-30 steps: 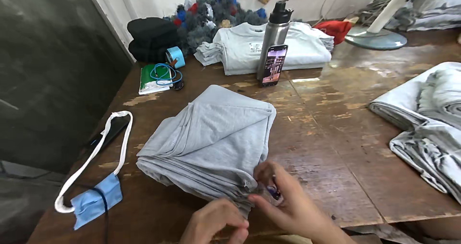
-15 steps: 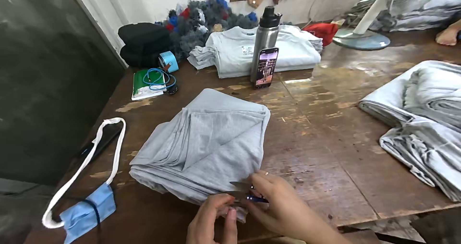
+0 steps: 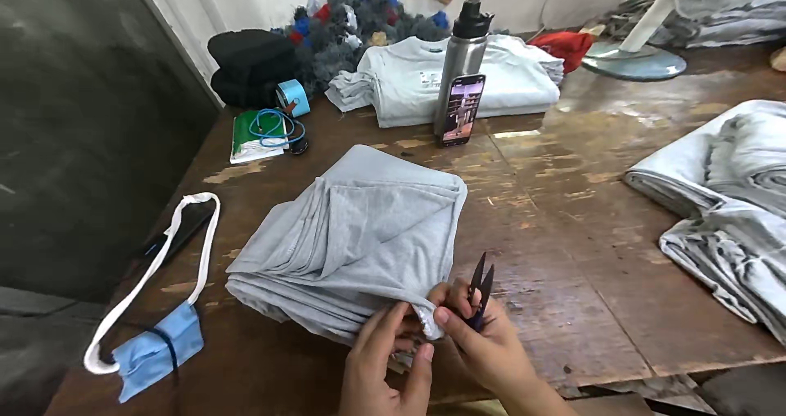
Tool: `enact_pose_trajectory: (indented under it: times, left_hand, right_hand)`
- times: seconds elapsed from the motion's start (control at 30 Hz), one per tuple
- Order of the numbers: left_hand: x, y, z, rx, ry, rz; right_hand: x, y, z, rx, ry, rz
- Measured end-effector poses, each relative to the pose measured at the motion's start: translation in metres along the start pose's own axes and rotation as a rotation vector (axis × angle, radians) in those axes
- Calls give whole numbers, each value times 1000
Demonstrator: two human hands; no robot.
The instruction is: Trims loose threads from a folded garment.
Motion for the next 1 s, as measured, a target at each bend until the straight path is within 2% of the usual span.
enact_pose_trajectory:
  times: [0.3, 0.5, 0.87, 1.0]
  left_hand:
    - [-5, 0, -5, -59, 116, 136]
    - [-5, 2, -4, -48, 125, 160]
    - [-9, 4, -1, -12, 117, 101]
    - [-10, 2, 4, 33, 167, 85]
  right_hand:
    - [1, 3, -10, 205, 390, -137]
    - [3, 2, -18, 262, 439, -159]
    - [7, 3, -22, 286, 467, -188]
    - [11, 8, -24, 282, 644, -113]
Point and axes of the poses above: each hand's wrist, its own y-axis away from the middle knuckle, its own x-axis out of the back of the hand, z = x × y, the point moved 2 cm from there along -y, towards the middle knuckle, and after that the axes turned 12 degrees about y, right-handed, at the moved point
